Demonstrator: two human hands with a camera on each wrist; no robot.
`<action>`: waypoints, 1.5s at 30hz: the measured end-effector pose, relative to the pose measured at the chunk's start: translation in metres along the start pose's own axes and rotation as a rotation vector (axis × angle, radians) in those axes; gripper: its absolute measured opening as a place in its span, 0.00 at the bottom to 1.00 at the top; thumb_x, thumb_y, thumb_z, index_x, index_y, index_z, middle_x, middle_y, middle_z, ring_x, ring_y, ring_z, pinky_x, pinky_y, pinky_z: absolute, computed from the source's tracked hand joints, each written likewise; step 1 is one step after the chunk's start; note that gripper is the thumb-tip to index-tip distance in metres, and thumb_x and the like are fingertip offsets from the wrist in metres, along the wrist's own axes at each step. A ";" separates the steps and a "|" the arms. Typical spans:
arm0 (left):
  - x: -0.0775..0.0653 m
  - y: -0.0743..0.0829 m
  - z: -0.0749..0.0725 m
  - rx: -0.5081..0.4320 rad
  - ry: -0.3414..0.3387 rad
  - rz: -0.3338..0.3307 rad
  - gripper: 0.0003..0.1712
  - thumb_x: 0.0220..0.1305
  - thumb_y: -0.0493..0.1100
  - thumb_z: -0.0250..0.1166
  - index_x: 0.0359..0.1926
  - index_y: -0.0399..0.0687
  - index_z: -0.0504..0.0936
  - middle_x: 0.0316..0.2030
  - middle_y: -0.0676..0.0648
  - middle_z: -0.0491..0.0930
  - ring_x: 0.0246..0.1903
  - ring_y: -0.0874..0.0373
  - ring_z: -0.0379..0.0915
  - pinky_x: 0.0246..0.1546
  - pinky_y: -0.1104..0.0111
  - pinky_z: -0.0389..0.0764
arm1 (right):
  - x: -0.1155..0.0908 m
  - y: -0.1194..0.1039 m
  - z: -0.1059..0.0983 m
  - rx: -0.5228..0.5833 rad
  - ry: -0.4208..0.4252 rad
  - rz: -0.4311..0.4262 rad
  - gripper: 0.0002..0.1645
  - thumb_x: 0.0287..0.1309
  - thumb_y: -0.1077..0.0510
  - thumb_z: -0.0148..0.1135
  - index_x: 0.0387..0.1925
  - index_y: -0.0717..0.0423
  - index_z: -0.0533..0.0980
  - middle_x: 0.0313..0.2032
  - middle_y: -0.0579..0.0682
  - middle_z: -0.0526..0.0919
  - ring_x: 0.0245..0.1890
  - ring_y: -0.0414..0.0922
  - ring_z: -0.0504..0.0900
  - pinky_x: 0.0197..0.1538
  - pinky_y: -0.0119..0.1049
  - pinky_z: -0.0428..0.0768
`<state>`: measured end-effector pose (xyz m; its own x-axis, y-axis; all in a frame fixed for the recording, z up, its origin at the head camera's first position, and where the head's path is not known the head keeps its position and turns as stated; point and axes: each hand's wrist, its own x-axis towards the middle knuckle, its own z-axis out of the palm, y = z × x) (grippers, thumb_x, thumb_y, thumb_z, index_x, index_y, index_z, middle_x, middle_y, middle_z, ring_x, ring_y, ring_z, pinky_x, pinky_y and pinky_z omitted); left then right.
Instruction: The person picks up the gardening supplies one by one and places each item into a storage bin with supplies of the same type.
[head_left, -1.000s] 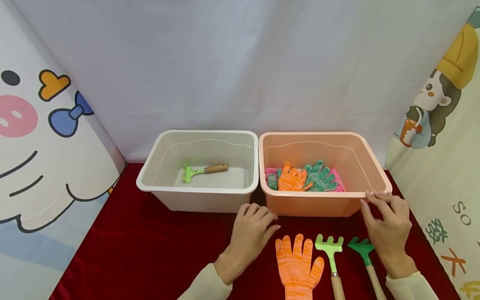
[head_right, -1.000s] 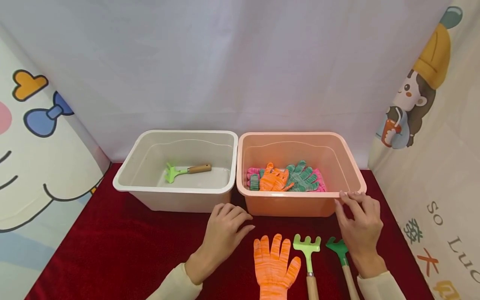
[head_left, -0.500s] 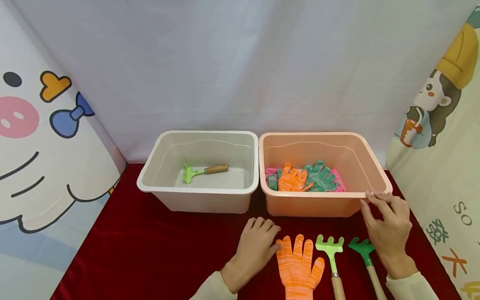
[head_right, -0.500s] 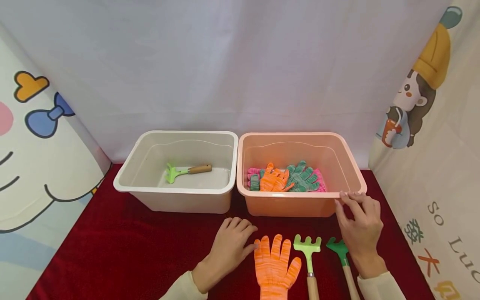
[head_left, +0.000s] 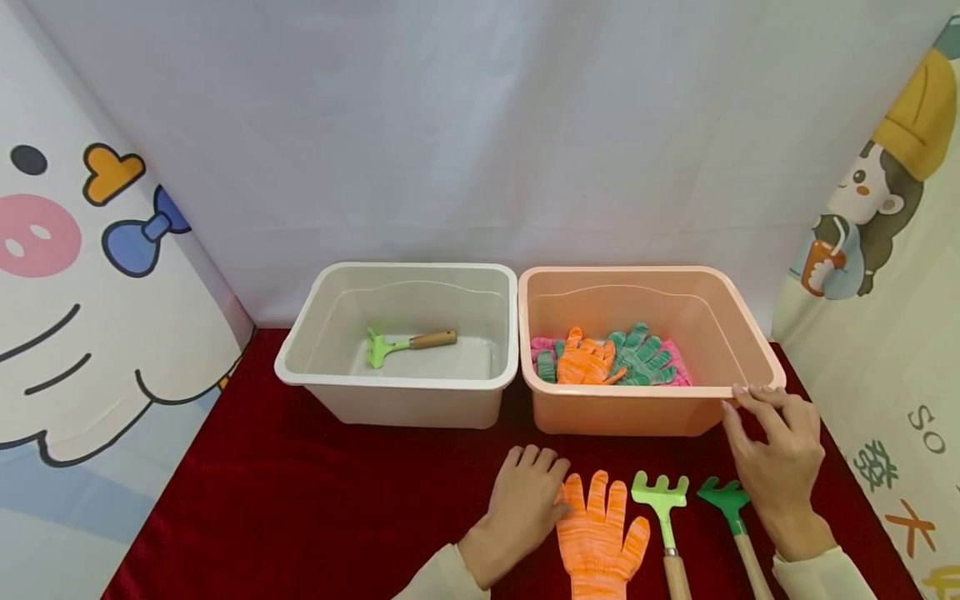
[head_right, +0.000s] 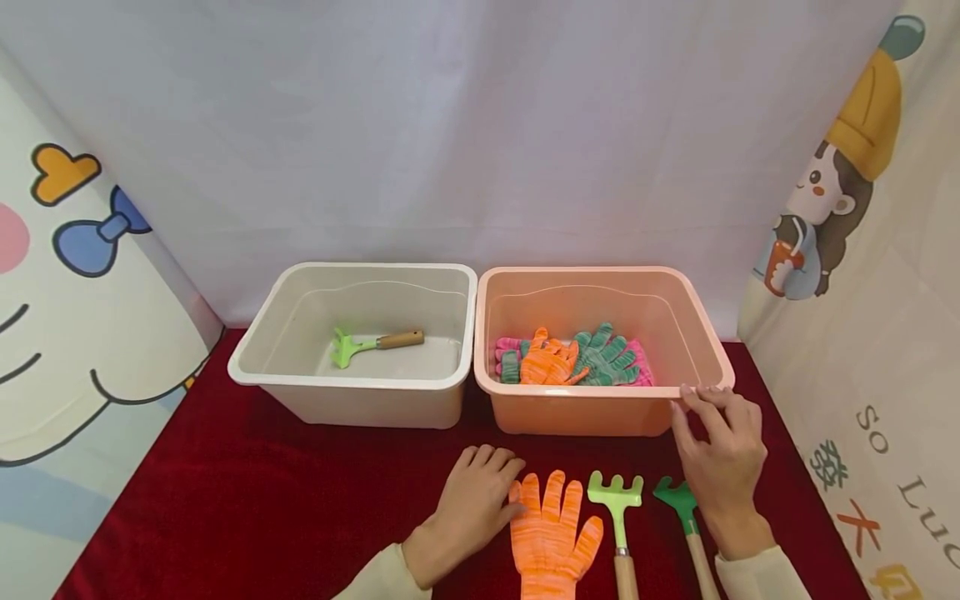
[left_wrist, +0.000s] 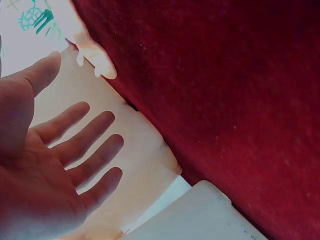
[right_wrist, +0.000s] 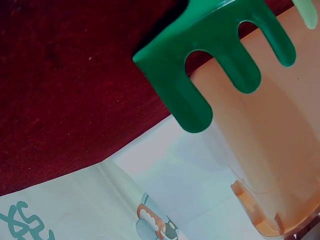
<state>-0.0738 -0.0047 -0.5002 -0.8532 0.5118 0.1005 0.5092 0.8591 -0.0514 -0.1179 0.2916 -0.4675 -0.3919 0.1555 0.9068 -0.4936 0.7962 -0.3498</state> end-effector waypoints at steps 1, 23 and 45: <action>0.000 0.001 0.001 0.004 -0.007 0.000 0.32 0.57 0.69 0.70 0.57 0.61 0.80 0.52 0.56 0.81 0.53 0.57 0.74 0.60 0.61 0.75 | 0.000 0.000 0.000 0.001 0.001 0.001 0.37 0.64 0.36 0.65 0.34 0.72 0.85 0.33 0.73 0.80 0.35 0.72 0.71 0.59 0.14 0.61; 0.005 0.012 0.009 0.056 -0.101 0.026 0.26 0.58 0.68 0.69 0.54 0.65 0.82 0.47 0.59 0.81 0.50 0.60 0.73 0.58 0.64 0.73 | 0.002 -0.007 -0.001 0.008 0.006 0.012 0.37 0.65 0.37 0.64 0.34 0.73 0.85 0.33 0.73 0.79 0.36 0.72 0.71 0.60 0.14 0.61; 0.002 0.011 0.001 0.091 -0.141 0.003 0.19 0.55 0.52 0.77 0.49 0.68 0.85 0.43 0.60 0.82 0.49 0.59 0.71 0.58 0.64 0.71 | 0.000 -0.004 0.000 0.010 0.009 0.014 0.37 0.64 0.37 0.64 0.34 0.72 0.85 0.33 0.73 0.79 0.36 0.72 0.71 0.60 0.14 0.62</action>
<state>-0.0704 0.0056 -0.5017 -0.8625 0.5044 -0.0398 0.5046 0.8516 -0.1422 -0.1164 0.2881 -0.4657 -0.3921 0.1716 0.9038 -0.4957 0.7882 -0.3647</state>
